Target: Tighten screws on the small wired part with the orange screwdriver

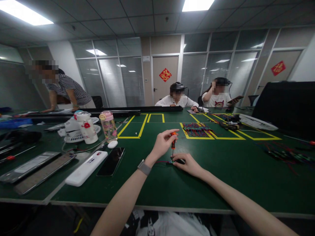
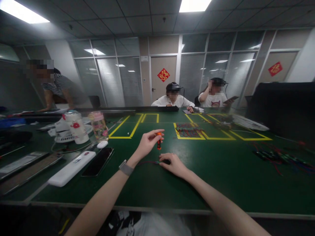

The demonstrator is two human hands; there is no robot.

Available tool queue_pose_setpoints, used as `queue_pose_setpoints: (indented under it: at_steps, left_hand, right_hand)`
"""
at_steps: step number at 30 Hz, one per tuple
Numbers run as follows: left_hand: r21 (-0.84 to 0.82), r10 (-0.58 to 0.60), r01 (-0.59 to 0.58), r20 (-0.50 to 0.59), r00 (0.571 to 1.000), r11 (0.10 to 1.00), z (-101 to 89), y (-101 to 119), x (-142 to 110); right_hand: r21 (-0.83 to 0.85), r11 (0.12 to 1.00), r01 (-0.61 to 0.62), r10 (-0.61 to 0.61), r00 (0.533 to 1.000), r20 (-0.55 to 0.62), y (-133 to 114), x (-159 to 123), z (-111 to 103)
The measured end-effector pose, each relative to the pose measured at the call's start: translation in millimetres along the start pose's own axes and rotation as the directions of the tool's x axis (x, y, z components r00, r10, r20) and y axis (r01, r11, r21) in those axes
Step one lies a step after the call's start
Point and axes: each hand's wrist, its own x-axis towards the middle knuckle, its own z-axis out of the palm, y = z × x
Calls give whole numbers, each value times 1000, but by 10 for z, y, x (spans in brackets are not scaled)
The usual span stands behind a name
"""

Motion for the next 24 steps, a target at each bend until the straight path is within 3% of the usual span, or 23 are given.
queue_pose_setpoints:
  at_steps: [3, 6, 9, 12, 16, 18, 20, 24]
  left_hand:
    - [225, 97, -72, -105, 990, 972, -21, 21, -18]
    - [368, 179, -126, -114, 977, 921, -31, 73, -39]
    - [258, 161, -142, -56, 985, 956, -24, 80, -32]
    - [33, 41, -43, 54, 998, 999, -17, 37, -14]
    - [219, 109, -85, -100, 989, 972, -19, 18, -20]
    - [282, 163, -124, -121, 979, 951, -14, 33, -26]
    - [194, 144, -129, -65, 987, 972, -2, 47, -23]
    - [-32, 15, -12, 76, 997, 999, 19, 52, -16]
  right_hand:
    - [-9, 1000, -5, 5, 1000, -1, -16, -3, -8]
    - [-14, 1000, -11, 11, 1000, 4, -43, -3, -21]
    - [-15, 1000, -9, 9, 1000, 15, -51, 2, -30]
    - [-17, 1000, -3, 4, 1000, 24, -44, 6, -34]
    - [-31, 1000, 1, 0, 999, 32, -51, 8, -39]
    - [-37, 999, -3, 4, 1000, 30, -62, 9, -41]
    - [-40, 999, -6, 7, 1000, 27, -73, 8, -44]
    - [-33, 999, -1, 2, 999, 36, -94, 7, -54]
